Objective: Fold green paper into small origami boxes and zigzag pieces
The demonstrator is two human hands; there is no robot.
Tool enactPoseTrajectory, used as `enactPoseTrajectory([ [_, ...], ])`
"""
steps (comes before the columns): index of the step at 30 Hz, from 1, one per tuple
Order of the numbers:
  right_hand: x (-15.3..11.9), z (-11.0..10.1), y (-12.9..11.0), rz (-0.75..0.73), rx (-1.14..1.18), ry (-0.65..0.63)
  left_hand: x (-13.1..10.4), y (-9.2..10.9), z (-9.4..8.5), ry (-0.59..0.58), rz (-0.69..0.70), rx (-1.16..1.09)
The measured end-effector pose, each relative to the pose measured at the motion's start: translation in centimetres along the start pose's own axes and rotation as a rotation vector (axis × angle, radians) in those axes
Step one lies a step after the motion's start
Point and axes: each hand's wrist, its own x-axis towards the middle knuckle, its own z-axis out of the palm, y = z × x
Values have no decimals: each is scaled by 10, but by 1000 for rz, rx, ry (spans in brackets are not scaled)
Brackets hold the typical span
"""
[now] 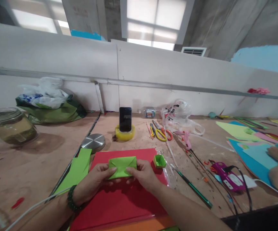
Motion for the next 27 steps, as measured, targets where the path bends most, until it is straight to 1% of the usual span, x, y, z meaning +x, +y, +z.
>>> enactPoseTrajectory([
  [3, 1, 0, 1, 4, 0, 20, 0, 1, 1, -9, -7, 15],
  [9, 0, -1, 1, -5, 15, 18, 1, 1, 2, 18, -11, 32],
  [16, -1, -1, -1, -2, 42, -25, 1, 0, -1, -46, -7, -8],
  [20, -1, -3, 0, 19, 61, -43, 3, -1, -2, -49, 17, 8],
  [23, 0, -6, 3, 64, 142, -36, 4, 0, -3, -34, 26, 17],
  [27, 0, -7, 5, 135, 188, -28, 3, 3, -4, 41, 30, -16],
])
